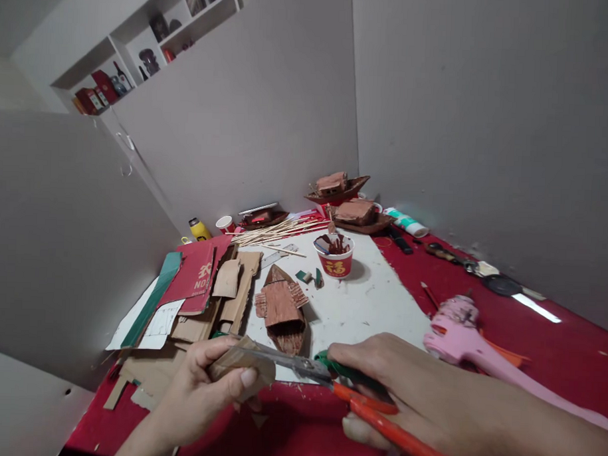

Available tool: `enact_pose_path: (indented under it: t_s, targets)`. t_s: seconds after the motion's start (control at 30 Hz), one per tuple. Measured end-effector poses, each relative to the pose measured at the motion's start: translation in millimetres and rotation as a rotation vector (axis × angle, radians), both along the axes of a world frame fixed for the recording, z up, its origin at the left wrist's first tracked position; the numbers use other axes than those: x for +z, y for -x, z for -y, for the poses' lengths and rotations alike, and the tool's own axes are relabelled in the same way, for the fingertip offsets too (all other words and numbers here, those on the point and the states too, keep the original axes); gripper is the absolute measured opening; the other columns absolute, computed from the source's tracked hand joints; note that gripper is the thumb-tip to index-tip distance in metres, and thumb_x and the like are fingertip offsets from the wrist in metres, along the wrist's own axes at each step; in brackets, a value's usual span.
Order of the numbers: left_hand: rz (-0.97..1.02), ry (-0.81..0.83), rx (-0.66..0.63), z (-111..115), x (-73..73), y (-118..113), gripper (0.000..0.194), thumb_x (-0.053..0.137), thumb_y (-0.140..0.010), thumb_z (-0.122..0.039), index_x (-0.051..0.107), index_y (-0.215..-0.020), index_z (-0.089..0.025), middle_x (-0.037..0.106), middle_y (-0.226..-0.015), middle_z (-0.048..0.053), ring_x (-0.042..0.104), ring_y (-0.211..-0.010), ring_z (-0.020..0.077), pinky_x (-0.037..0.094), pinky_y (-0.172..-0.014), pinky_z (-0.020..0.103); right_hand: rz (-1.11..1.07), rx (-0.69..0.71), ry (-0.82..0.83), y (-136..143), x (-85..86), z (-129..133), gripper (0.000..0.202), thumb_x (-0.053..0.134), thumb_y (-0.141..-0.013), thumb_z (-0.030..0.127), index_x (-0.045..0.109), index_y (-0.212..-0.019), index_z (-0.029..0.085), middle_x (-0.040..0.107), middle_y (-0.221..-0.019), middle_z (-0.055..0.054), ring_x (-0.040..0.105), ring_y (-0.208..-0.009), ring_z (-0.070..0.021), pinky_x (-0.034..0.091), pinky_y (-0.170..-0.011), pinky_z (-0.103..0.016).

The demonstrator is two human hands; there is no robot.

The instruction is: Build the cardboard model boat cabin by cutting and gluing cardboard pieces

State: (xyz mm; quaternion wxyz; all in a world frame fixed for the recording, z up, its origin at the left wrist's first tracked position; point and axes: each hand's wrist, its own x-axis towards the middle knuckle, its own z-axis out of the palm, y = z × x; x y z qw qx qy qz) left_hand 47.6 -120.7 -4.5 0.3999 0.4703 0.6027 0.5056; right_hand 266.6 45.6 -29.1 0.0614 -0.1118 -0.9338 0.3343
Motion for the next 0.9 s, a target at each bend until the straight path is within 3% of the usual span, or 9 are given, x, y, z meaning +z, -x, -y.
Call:
enact_pose_path:
  t_s: [0.2,0.37,0.6,0.77,0.9]
  targets:
    - [0.099,0.000,-0.032,-1,1.5,-2,0.009,0.074,-0.080,-0.027,0.077,-0.084,-0.020,0.068,-0.068,0.003,0.065,-0.053,0.0151,0.057,-0.054,0.027,0.009,-0.003,0.048,0,-0.6,0,0.033,0.057,-0.082,0.049,0.043,-0.071,0.022,0.053,-0.063,0.003,0.044,-0.055,-0.0128,0.031,-0.050,-0.023]
    - [0.256,-0.138,0.103,-6,-10.0,3,0.022,0.084,-0.069,-0.029,0.075,-0.087,-0.021,0.075,-0.071,0.004,0.068,-0.049,0.0158,0.055,-0.047,0.023,-0.037,-0.051,0.083,0,-5.4,3,0.031,0.059,-0.082,0.048,0.044,-0.072,0.023,0.053,-0.062,0.003,0.042,-0.055,-0.0125,0.029,-0.049,-0.021]
    - [0.276,-0.277,0.105,-9,-23.1,0,0.013,0.074,-0.080,-0.031,0.075,-0.085,-0.019,0.070,-0.066,0.002,0.063,-0.046,0.0127,0.051,-0.043,0.020,-0.111,-0.064,0.008,-3,-13.4,3,0.038,0.054,-0.086,0.056,0.045,-0.070,0.023,0.055,-0.061,0.002,0.041,-0.050,-0.0116,0.028,-0.048,-0.022]
    - [0.234,-0.303,0.161,9,-26.5,9,0.013,0.079,-0.074,-0.024,0.077,-0.087,-0.021,0.075,-0.074,0.005,0.066,-0.047,0.0166,0.054,-0.040,0.023,-0.083,-0.090,-0.101,-5,-10.0,7,0.033,0.061,-0.082,0.053,0.053,-0.070,0.023,0.061,-0.064,-0.003,0.055,-0.054,-0.0165,0.028,-0.046,-0.024]
    - [0.163,-0.300,0.160,32,-33.6,18,0.015,0.079,-0.074,-0.020,0.079,-0.087,-0.025,0.077,-0.082,0.005,0.071,-0.056,0.0203,0.058,-0.044,0.027,-0.042,-0.010,-0.200,-4,-10.0,12,0.029,0.060,-0.083,0.050,0.059,-0.072,0.023,0.064,-0.065,-0.005,0.058,-0.055,-0.0199,0.028,-0.047,-0.026]
